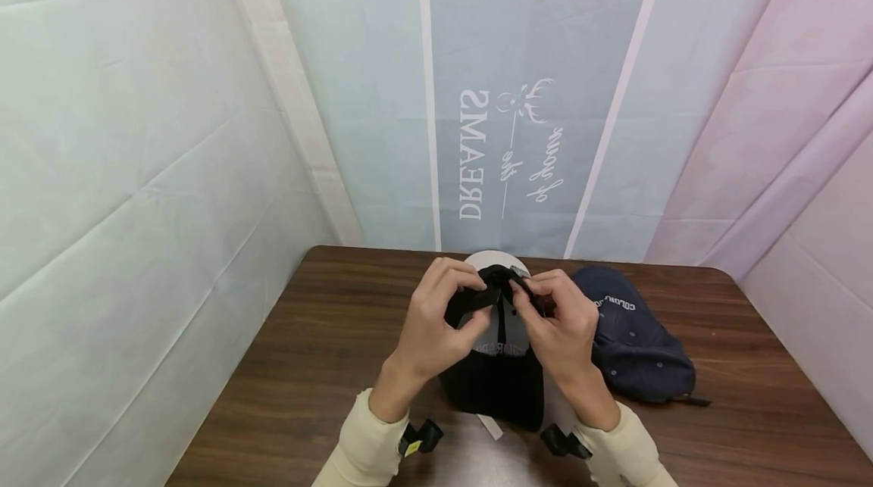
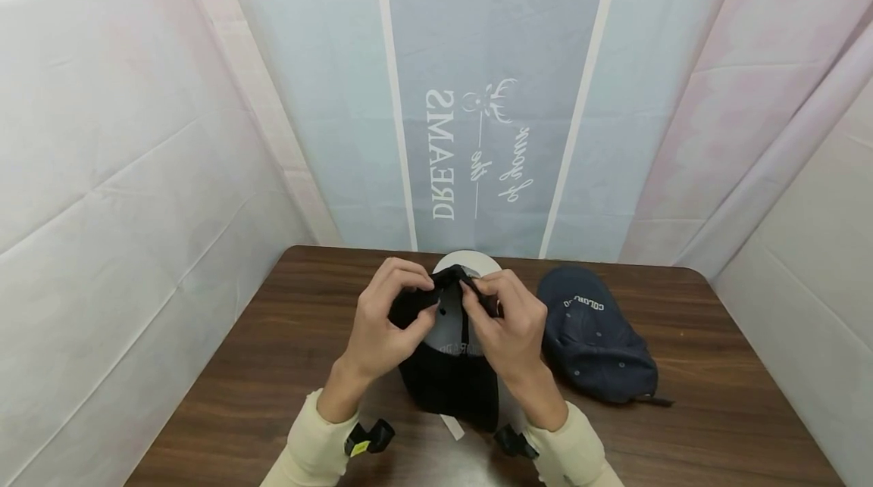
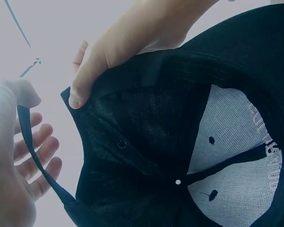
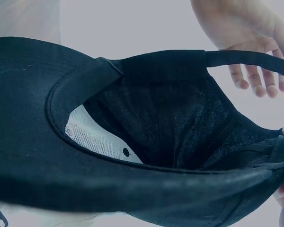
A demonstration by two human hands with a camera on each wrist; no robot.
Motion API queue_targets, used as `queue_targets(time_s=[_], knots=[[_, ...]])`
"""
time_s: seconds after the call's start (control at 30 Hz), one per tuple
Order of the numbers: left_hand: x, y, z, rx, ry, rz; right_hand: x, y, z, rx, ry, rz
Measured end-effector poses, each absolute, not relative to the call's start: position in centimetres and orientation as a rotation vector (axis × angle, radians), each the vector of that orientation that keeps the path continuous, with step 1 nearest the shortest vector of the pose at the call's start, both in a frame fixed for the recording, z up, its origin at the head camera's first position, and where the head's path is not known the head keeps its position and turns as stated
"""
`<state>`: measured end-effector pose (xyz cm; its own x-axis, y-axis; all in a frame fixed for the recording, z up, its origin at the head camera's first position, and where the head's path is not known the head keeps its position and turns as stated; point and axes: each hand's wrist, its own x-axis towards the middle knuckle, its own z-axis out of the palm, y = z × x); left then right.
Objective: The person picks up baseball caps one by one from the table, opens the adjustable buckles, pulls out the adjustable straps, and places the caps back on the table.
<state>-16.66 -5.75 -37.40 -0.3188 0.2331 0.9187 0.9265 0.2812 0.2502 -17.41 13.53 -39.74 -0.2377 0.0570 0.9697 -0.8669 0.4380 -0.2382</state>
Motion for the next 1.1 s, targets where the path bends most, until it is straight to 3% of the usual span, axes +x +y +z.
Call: queue_targets(time_s=[0.5, 1.1], knots=[[-16.7, -6.0, -37.7, -1.168, -1.750, -1.139, -17.6, 13.5, -39.8, 0.753, -1.527, 1.073], [-17.5, -6.4, -38.9, -0.768, -2.231, -0.894, -17.3, 13.7, -39.6, 0.797, -1.573, 1.095]])
